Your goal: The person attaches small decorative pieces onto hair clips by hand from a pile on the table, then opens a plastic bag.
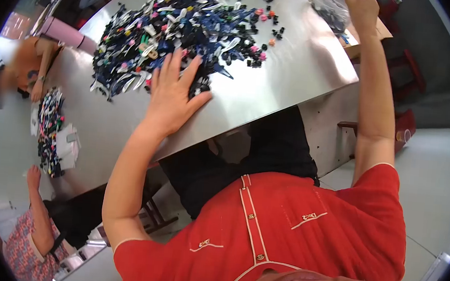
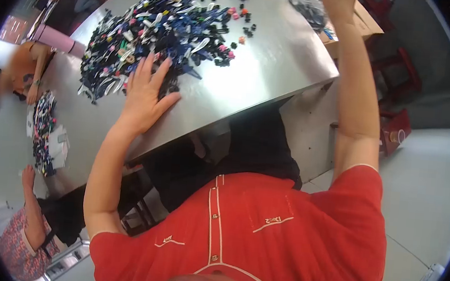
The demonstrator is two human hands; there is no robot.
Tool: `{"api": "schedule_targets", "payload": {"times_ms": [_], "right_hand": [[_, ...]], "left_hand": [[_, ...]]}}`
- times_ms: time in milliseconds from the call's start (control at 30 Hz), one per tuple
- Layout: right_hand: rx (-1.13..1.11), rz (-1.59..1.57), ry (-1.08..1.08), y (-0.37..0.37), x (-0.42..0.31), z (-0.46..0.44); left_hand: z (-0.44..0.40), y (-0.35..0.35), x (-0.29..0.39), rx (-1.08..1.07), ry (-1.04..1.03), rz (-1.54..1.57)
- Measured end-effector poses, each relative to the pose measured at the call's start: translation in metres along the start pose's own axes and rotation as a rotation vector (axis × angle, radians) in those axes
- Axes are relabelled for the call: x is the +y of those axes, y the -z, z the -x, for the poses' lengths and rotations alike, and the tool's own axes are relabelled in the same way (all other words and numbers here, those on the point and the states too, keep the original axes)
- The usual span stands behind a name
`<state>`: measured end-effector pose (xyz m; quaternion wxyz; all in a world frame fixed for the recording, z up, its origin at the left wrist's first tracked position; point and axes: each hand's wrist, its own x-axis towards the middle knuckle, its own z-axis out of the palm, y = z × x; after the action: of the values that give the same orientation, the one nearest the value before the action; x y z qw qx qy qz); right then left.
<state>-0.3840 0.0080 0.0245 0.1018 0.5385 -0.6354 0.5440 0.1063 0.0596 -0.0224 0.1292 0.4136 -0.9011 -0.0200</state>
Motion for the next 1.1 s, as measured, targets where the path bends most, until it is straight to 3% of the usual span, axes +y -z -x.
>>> {"api": "schedule_targets", "payload": {"times_ms": [67, 167, 200, 267, 333, 367, 400, 467, 500, 600, 700, 967, 1033, 1100], "right_hand": [[-0.282, 0.489, 0.053, -0.008, 0.039, -0.008], [-0.193, 0.492, 0.062, -0.013, -0.007, 0.013], [-0.187, 0.333, 0.003, -0.018, -0.029, 0.020], [-0.325, 0.234, 0.162, -0.019, -0.070, 0.038], [-0.424, 0.033, 0.313, -0.050, -0.061, 0.064], [-0.582, -0.090, 0.284, -0.050, -0.085, 0.077], [-0.660, -0.143, 0.403, -0.051, -0.099, 0.090], [-0.812, -0.089, 0.389, -0.046, -0.126, 0.109], [-0.869, -0.046, 0.379, -0.047, -0.130, 0.113], [-0.885, -0.045, 0.370, -0.059, -0.120, 0.108], [-0.750, 0.066, 0.491, -0.079, -0.110, 0.109], [-0.642, 0.427, 0.463, -0.111, -0.096, 0.086], [-0.703, 0.423, 0.360, -0.097, -0.120, 0.095], [-0.520, 0.340, 0.576, -0.091, -0.133, 0.111]], "left_hand": [[-0.012, -0.003, 0.010, -0.008, -0.026, -0.048], [-0.036, -0.008, 0.025, 0.015, -0.067, -0.071], [-0.044, -0.014, 0.028, 0.033, -0.078, -0.065], [-0.063, -0.021, 0.032, 0.041, -0.094, -0.103], [-0.082, -0.030, 0.033, 0.107, -0.117, -0.161], [-0.092, -0.031, 0.031, 0.107, -0.119, -0.163], [-0.101, -0.032, 0.029, 0.092, -0.097, -0.174], [-0.117, -0.032, 0.022, 0.053, -0.035, -0.193], [-0.122, -0.036, 0.016, 0.166, -0.059, -0.178], [-0.134, -0.033, -0.006, 0.315, -0.129, -0.127], [-0.129, -0.023, -0.019, 0.306, -0.126, -0.092], [-0.079, -0.001, -0.027, 0.326, -0.179, 0.108], [-0.056, 0.008, -0.020, 0.283, -0.123, 0.138], [-0.036, 0.015, -0.016, 0.304, -0.129, 0.120]]}}
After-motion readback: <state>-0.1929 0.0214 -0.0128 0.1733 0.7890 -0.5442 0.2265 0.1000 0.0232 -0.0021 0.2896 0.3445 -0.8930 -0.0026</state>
